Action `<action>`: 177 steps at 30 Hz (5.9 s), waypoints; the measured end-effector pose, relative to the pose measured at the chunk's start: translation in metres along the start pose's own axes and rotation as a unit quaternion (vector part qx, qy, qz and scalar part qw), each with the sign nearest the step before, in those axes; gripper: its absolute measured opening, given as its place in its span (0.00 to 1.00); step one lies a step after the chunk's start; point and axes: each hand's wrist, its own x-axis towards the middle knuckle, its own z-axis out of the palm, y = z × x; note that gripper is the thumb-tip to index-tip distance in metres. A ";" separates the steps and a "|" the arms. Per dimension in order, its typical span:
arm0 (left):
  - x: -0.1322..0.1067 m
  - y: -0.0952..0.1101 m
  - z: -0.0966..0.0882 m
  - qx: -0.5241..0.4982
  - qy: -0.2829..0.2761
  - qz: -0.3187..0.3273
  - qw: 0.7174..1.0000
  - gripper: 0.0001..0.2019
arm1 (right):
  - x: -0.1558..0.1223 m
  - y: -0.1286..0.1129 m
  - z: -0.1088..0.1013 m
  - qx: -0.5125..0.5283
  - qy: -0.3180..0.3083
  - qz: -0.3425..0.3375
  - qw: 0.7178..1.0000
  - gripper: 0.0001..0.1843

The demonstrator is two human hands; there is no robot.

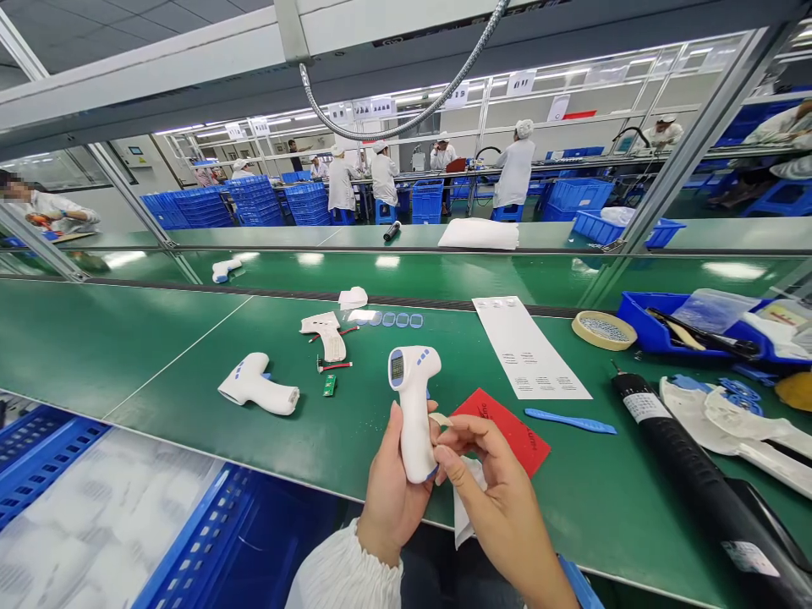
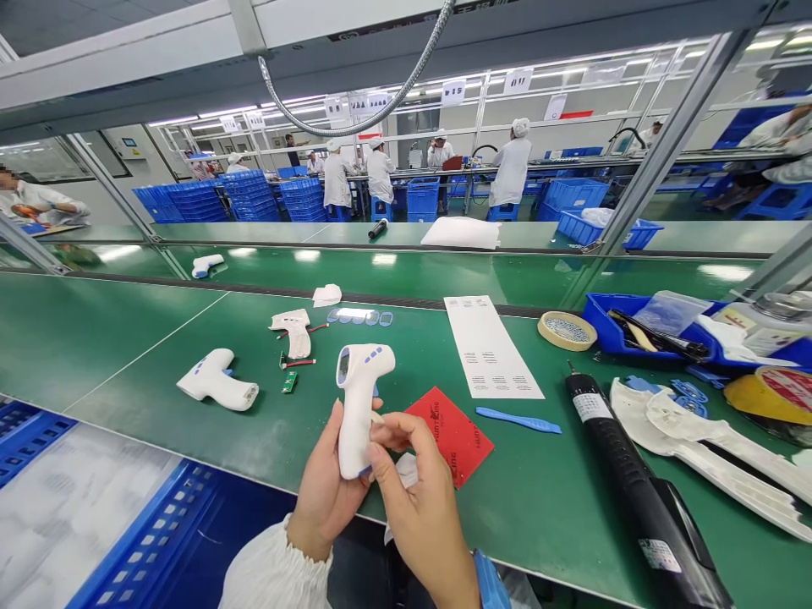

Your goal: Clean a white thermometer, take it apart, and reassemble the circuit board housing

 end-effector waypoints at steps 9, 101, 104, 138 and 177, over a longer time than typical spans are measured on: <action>0.002 -0.001 -0.006 0.024 0.058 0.006 0.998 0.21 | -0.004 0.010 0.007 -0.257 0.010 -0.248 0.934 0.18; 0.000 -0.007 0.004 0.007 0.138 0.020 0.990 0.25 | -0.013 -0.003 0.011 -0.412 0.041 -0.256 0.873 0.16; 0.001 -0.008 0.003 -0.008 0.117 0.012 0.993 0.25 | -0.013 -0.003 0.010 -0.415 0.044 -0.254 0.872 0.16; 0.002 -0.010 0.008 0.007 0.129 0.014 0.992 0.22 | -0.012 -0.002 0.011 -0.420 0.061 -0.262 0.867 0.15; 0.005 -0.013 0.003 -0.001 0.147 0.011 0.989 0.23 | -0.007 0.000 0.012 -0.412 0.069 -0.261 0.870 0.17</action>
